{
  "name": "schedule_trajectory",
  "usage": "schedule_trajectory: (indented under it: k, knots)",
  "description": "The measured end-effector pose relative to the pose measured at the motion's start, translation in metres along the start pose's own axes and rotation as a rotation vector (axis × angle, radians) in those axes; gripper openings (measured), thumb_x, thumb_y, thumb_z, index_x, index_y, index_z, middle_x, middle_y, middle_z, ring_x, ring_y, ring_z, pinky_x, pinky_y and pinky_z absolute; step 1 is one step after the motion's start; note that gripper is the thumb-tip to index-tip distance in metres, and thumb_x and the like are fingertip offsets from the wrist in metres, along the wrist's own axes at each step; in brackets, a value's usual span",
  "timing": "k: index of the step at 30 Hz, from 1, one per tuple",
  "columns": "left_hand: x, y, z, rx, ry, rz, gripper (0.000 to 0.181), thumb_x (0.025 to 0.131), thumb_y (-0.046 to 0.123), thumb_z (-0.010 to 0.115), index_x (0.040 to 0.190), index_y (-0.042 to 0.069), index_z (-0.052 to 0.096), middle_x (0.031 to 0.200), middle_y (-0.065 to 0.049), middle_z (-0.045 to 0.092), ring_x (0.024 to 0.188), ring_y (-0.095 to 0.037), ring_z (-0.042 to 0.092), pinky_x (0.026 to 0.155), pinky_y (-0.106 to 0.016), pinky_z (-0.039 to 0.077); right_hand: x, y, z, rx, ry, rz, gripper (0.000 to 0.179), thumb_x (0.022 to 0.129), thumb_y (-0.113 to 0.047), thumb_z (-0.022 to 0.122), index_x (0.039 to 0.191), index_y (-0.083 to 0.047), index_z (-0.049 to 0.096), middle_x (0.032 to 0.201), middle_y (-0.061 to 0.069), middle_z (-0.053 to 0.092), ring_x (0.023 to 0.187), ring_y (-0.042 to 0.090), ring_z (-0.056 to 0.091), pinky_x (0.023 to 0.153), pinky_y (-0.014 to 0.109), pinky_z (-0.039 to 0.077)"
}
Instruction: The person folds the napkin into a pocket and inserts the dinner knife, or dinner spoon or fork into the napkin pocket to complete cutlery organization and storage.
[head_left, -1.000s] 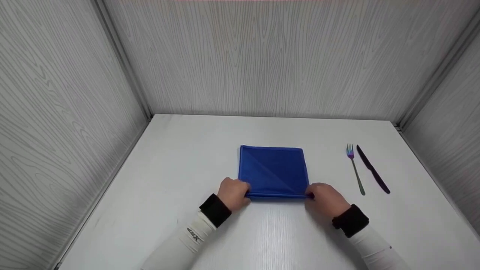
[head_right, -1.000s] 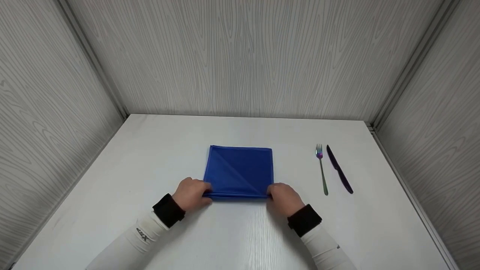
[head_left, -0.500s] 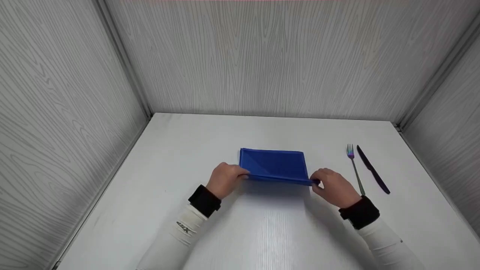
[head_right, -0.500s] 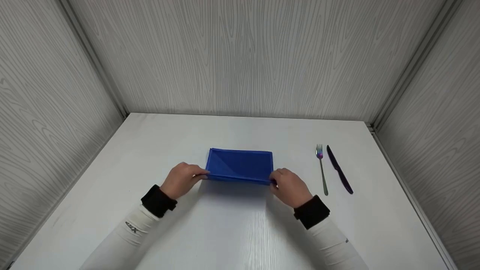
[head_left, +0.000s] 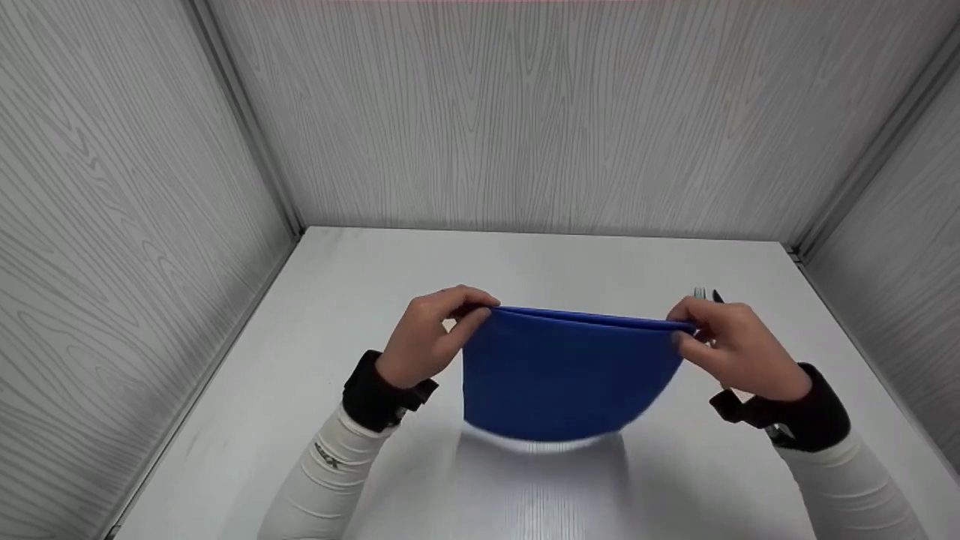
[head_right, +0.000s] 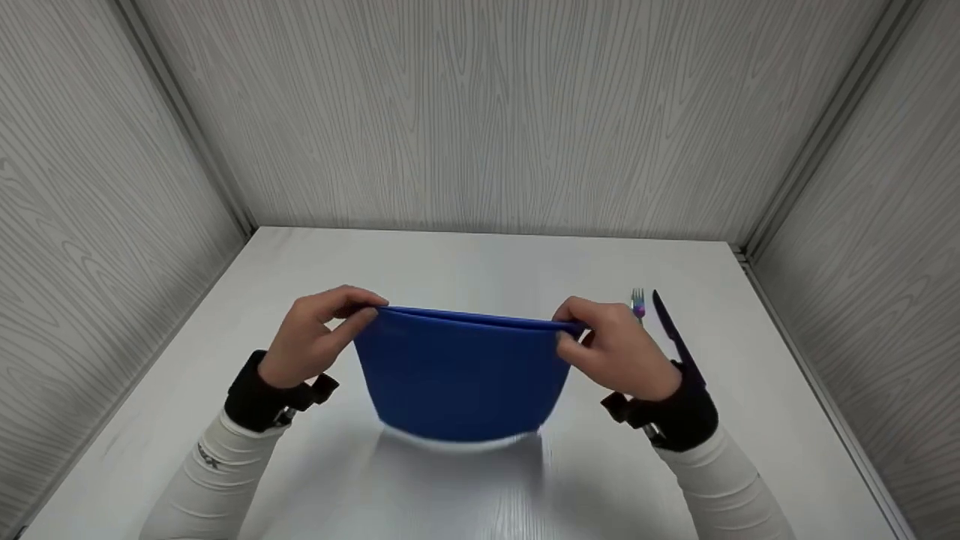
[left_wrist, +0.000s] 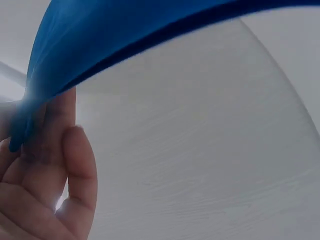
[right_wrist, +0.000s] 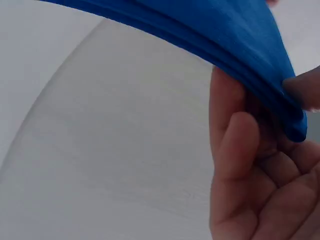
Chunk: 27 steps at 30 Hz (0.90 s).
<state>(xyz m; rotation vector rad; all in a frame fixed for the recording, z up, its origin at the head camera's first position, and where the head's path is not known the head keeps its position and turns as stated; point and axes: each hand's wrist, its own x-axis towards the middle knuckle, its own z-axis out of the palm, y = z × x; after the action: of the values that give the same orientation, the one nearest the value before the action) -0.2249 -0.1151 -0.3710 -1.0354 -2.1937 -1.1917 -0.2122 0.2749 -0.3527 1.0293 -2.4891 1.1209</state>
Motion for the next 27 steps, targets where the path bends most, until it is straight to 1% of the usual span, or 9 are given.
schedule_trajectory:
  k: [2,4,7,9,12,16,20,23,27]
  knots:
    - [0.002,0.000,-0.002,-0.085,-0.054,-0.112,0.015,0.104,0.008,0.066,0.114,0.002,0.075,0.108,-0.010,0.078,0.090,-0.019,0.072,0.078,-0.029,0.059,0.003,0.002,-0.003,0.166,-0.081,0.085,0.021,0.092,0.015,0.055,0.090,-0.004,0.065,0.076,-0.006,0.061,0.063,0.009,0.056,0.058,0.024,0.049]
    - [0.003,-0.012,-0.001,-0.135,-0.129,-0.237,0.018,0.105,0.012,0.065,0.116,0.002,0.075,0.112,-0.011,0.077,0.094,-0.019,0.072,0.079,-0.027,0.058,0.007,0.016,0.001,0.321,-0.183,0.193,0.017,0.096,0.011,0.051,0.091,0.000,0.062,0.074,-0.004,0.057,0.061,0.011,0.053,0.057,0.027,0.047]
    - [0.003,-0.047,0.012,-0.167,-0.251,-0.409,0.022,0.106,0.016,0.063,0.117,0.002,0.075,0.112,-0.013,0.076,0.086,-0.014,0.069,0.071,-0.024,0.055,0.014,0.055,0.019,0.446,-0.303,0.372,0.014,0.100,0.000,0.050,0.091,-0.001,0.061,0.074,-0.006,0.055,0.063,0.008,0.050,0.058,0.025,0.046]
    - [0.002,-0.078,0.027,-0.173,-0.310,-0.498,0.023,0.106,0.017,0.063,0.117,0.001,0.075,0.106,-0.013,0.077,0.077,-0.010,0.065,0.065,-0.022,0.052,0.019,0.084,0.038,0.478,-0.337,0.491,0.015,0.101,-0.005,0.051,0.088,-0.004,0.059,0.071,-0.007,0.051,0.063,0.006,0.048,0.059,0.023,0.045]
    - [0.002,-0.121,0.049,-0.156,-0.355,-0.603,0.023,0.106,0.016,0.063,0.117,-0.001,0.074,0.094,-0.010,0.075,0.066,-0.006,0.057,0.059,-0.021,0.049,0.029,0.123,0.066,0.419,-0.324,0.608,0.019,0.098,-0.008,0.054,0.079,-0.011,0.056,0.066,-0.008,0.046,0.060,0.005,0.045,0.057,0.020,0.042]
    - [0.010,-0.156,0.068,-0.089,-0.361,-0.681,0.021,0.105,0.012,0.064,0.116,-0.003,0.074,0.091,-0.009,0.073,0.065,-0.006,0.056,0.058,-0.020,0.049,0.046,0.155,0.089,0.269,-0.283,0.669,0.017,0.094,-0.012,0.055,0.077,-0.011,0.058,0.063,-0.010,0.043,0.058,0.005,0.044,0.056,0.020,0.044]
    - [0.023,-0.173,0.077,0.009,-0.362,-0.736,0.020,0.105,0.011,0.064,0.115,-0.002,0.075,0.097,-0.013,0.073,0.070,-0.008,0.057,0.063,-0.021,0.049,0.063,0.171,0.098,0.136,-0.279,0.685,0.021,0.096,-0.016,0.055,0.092,-0.002,0.069,0.061,-0.010,0.042,0.058,0.006,0.044,0.057,0.021,0.045]
    - [0.030,-0.179,0.085,0.091,-0.359,-0.770,0.019,0.104,0.011,0.064,0.115,0.000,0.076,0.104,-0.016,0.074,0.079,-0.015,0.061,0.072,-0.026,0.051,0.071,0.178,0.103,0.052,-0.280,0.705,0.028,0.099,-0.019,0.054,0.102,0.003,0.071,0.063,-0.008,0.045,0.059,0.007,0.046,0.059,0.021,0.046]
    - [0.033,-0.182,0.098,0.202,-0.305,-0.840,0.021,0.105,0.011,0.064,0.121,0.002,0.074,0.120,-0.018,0.074,0.105,-0.027,0.069,0.093,-0.036,0.055,0.073,0.184,0.111,-0.050,-0.226,0.731,0.036,0.103,-0.021,0.053,0.115,0.009,0.069,0.085,0.010,0.066,0.074,0.019,0.062,0.071,0.031,0.054]
